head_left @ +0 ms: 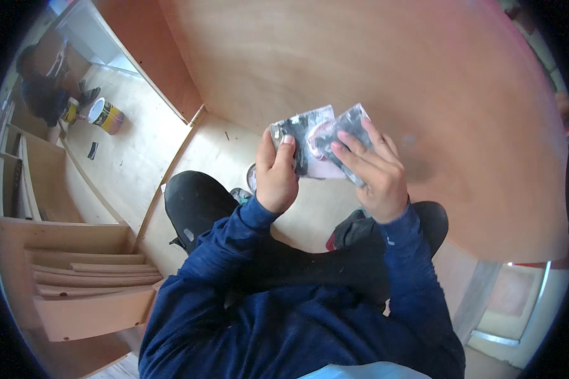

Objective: The person mixes putty between two scrapers and spreads it along the edges and surface of a wooden panel.

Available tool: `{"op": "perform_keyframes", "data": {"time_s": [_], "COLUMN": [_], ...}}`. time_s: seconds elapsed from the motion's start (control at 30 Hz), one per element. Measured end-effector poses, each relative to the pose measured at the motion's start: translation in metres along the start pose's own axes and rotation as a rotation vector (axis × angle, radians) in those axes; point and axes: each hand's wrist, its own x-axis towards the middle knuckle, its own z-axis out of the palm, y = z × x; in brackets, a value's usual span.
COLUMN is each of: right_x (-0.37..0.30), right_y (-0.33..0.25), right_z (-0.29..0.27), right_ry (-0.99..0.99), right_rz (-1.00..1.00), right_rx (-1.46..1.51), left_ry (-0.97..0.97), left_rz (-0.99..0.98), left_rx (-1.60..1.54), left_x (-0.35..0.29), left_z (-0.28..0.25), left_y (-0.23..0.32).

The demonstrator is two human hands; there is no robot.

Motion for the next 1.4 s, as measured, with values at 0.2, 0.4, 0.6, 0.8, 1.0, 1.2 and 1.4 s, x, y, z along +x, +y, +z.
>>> {"op": "perform_keyframes", "data": {"time_s": [0.2,0.4,0.6,0.8,1.0,1.2,1.4], "right_x": [-0.017,-0.09,-0.064,-0.052,-0.026,-0.033,-0.024], "right_y": [-0.005,0.055,0.003,-0.005,0.009,-0.002,-0.022], "right_z": [0.026,0.062,0.062,0.085,0.05,0.041,0.043], "right_ry": [0.097,0.034,0.488,0.41,0.589,0.333,0.232], "right_rz": [0.102,0.712,0.8,0.739,0.754,0.107,0.041], "right_rx": [0.257,0.416,0.846,0.547,0.783,0.317,0.242], "left_ry": [0.031,0.037,0.21,0.102,-0.149,-0.055,0.026], "left_rz": [-0.041,0.056,0.241,0.388,0.66,-0.208,-0.093], "left_rx": [-0.191,-0.225,0.078,0.488,0.828,-0.233,-0.212], "left_x": [0.005,0.01,0.004,-0.012,-0.018,-0.004,-0.007], "left_z": [-0.006,-0.008,-0.007,-0.007,-0.017,-0.007,-0.008], "left_y": [-0.001,0.011,-0.003,-0.015,-0.026,-0.017,-0.009]}}
